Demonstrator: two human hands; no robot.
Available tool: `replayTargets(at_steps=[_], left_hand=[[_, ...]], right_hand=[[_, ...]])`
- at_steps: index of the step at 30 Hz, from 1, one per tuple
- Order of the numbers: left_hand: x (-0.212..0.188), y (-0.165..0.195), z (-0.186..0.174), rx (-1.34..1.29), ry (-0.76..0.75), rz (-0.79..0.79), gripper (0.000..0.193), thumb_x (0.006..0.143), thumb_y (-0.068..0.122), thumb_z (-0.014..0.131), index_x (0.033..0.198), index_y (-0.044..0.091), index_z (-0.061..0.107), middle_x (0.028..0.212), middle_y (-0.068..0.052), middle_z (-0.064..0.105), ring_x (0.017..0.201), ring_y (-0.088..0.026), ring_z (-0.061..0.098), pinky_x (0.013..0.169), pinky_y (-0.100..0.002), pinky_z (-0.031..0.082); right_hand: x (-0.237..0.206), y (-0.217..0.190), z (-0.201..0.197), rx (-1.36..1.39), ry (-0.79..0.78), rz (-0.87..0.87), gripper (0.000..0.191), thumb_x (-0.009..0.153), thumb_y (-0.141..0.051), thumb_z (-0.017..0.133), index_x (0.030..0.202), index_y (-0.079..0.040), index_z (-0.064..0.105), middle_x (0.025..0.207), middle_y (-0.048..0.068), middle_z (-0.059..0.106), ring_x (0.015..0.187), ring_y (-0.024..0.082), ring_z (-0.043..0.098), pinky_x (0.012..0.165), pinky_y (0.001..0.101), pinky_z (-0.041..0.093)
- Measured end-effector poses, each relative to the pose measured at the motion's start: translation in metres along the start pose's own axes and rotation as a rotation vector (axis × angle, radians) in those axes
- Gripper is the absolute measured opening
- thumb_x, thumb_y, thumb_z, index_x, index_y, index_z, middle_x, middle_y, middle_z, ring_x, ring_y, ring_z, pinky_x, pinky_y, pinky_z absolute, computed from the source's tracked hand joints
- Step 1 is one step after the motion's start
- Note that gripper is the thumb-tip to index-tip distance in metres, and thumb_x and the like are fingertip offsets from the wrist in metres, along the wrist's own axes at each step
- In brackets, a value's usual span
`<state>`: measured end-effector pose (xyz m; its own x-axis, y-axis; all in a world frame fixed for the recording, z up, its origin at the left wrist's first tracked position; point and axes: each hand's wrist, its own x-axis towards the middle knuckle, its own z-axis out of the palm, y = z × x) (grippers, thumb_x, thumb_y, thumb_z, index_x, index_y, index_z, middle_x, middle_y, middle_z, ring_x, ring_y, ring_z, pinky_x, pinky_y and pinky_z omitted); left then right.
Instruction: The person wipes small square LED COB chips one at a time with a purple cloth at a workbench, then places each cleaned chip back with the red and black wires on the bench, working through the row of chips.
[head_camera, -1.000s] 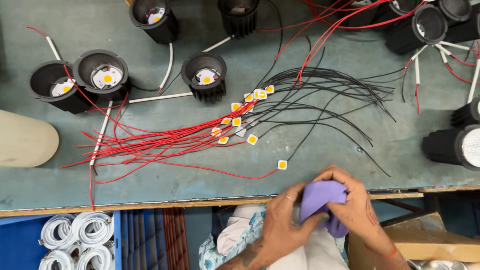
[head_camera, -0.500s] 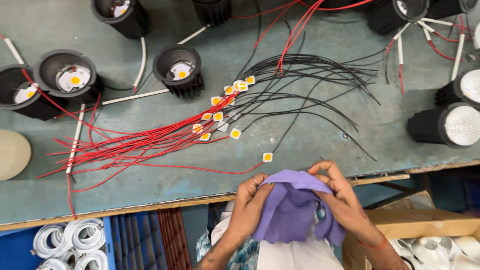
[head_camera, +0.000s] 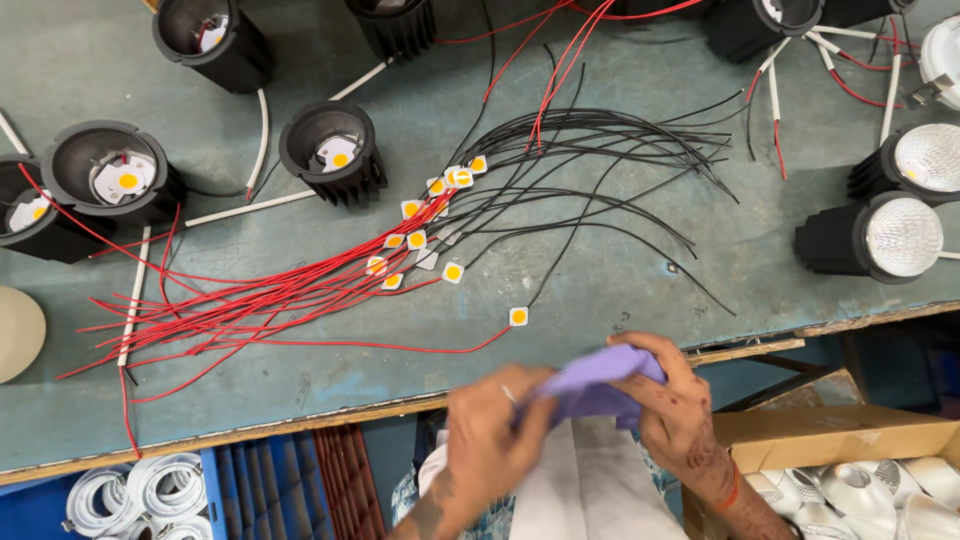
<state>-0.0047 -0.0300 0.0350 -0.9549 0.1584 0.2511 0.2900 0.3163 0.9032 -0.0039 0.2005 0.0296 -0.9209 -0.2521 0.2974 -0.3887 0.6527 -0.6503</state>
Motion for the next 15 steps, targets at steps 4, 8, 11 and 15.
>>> replayTargets(at_steps=[4,8,11,15], left_hand=[[-0.021,0.014,0.021,0.034,-0.150,0.318,0.042,0.081,0.002,0.074,0.123,0.001,0.072,0.086,-0.009,0.059,0.067,-0.027,0.065,0.059,-0.039,0.053],[-0.029,0.015,0.044,0.101,-0.186,0.260,0.045,0.084,0.002,0.072,0.129,0.003,0.070,0.107,-0.009,0.062,0.085,-0.028,0.068,0.071,-0.038,0.057],[-0.031,0.009,0.044,0.065,-0.237,0.272,0.039,0.084,0.003,0.073,0.122,0.004,0.069,0.113,-0.010,0.063,0.092,-0.029,0.068,0.076,-0.040,0.057],[-0.020,-0.007,0.025,0.125,-0.103,0.275,0.037,0.081,0.006,0.077,0.117,0.006,0.069,0.108,-0.009,0.065,0.093,-0.029,0.067,0.075,-0.040,0.056]], right_hand=[[-0.010,-0.010,-0.004,0.627,0.055,0.214,0.036,0.082,0.006,0.045,0.108,0.004,0.070,0.129,0.017,0.067,0.117,0.025,0.067,0.103,0.0339,0.050],[-0.024,-0.013,0.010,0.919,0.137,0.388,0.031,0.086,-0.002,0.058,0.115,0.006,0.068,0.123,0.015,0.067,0.111,0.021,0.065,0.099,0.0321,0.050],[-0.025,-0.003,0.028,0.672,0.242,0.557,0.023,0.088,-0.002,0.072,0.110,0.004,0.070,0.110,0.013,0.072,0.098,0.016,0.065,0.088,0.0293,0.052],[-0.006,0.011,0.028,0.326,0.287,0.562,0.021,0.089,-0.001,0.079,0.109,0.003,0.072,0.095,0.010,0.071,0.085,0.012,0.059,0.078,0.0257,0.050]])
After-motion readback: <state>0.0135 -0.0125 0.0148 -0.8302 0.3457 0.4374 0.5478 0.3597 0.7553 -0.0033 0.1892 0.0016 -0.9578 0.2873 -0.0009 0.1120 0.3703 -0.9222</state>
